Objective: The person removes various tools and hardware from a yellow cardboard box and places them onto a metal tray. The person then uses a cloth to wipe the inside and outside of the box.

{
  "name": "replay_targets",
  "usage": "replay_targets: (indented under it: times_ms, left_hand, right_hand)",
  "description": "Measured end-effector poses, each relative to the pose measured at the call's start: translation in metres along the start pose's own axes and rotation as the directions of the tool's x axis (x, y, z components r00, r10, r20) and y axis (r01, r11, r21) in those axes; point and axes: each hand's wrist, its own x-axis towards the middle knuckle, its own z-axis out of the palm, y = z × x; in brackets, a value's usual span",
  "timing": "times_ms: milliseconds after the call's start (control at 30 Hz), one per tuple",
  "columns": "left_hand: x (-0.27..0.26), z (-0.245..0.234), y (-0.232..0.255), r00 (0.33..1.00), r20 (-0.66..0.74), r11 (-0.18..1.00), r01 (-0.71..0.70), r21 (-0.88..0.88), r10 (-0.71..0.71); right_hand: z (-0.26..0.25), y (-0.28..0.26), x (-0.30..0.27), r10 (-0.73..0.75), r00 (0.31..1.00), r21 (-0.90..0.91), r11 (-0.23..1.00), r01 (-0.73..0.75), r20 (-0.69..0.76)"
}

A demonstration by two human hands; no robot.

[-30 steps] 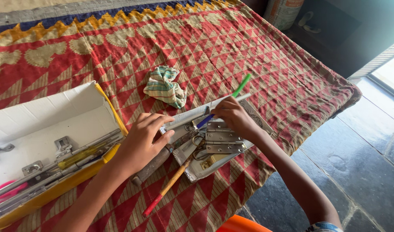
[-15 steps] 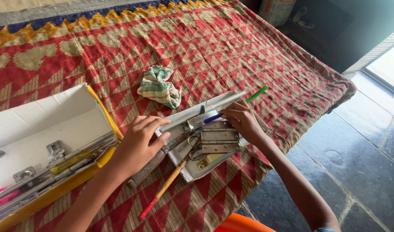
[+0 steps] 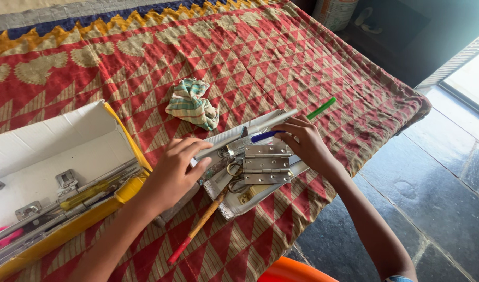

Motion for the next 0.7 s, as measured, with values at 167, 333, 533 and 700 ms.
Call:
replay_targets:
  times_ms: [167, 333, 533, 700]
  left_hand:
    - [0.01, 0.015, 0.016, 0.999, -0.046, 0.983, -0.007, -0.185, -0.001]
    - [0.024, 0.022, 0.026, 0.996, -0.062, 0.945, 0.036, -0.324, -0.059]
    - [0.023, 0.014, 0.024, 0.978, -0.18, 0.947, 0.048, -0.317, -0.11]
    - [0.018, 0.01, 0.023, 0.955, -0.276, 0.939, 0.01, -0.344, -0.112]
  right_hand:
    - [0.0, -0.039, 0.004, -0.173, 0.984, -0.052, 0.984, 0.171, -0.038]
    - [0.01, -0.066, 0.007, -0.043, 0.999, 0.089, 0.995, 0.042, 0.006]
    - [0.016, -0.076, 0.01, -0.04, 0.944, 0.063, 0.996, 0.064, -0.327]
    - [0.014, -0.073, 0.011, 0.111, 0.771, 0.217, 0.976, 0.035, -0.627]
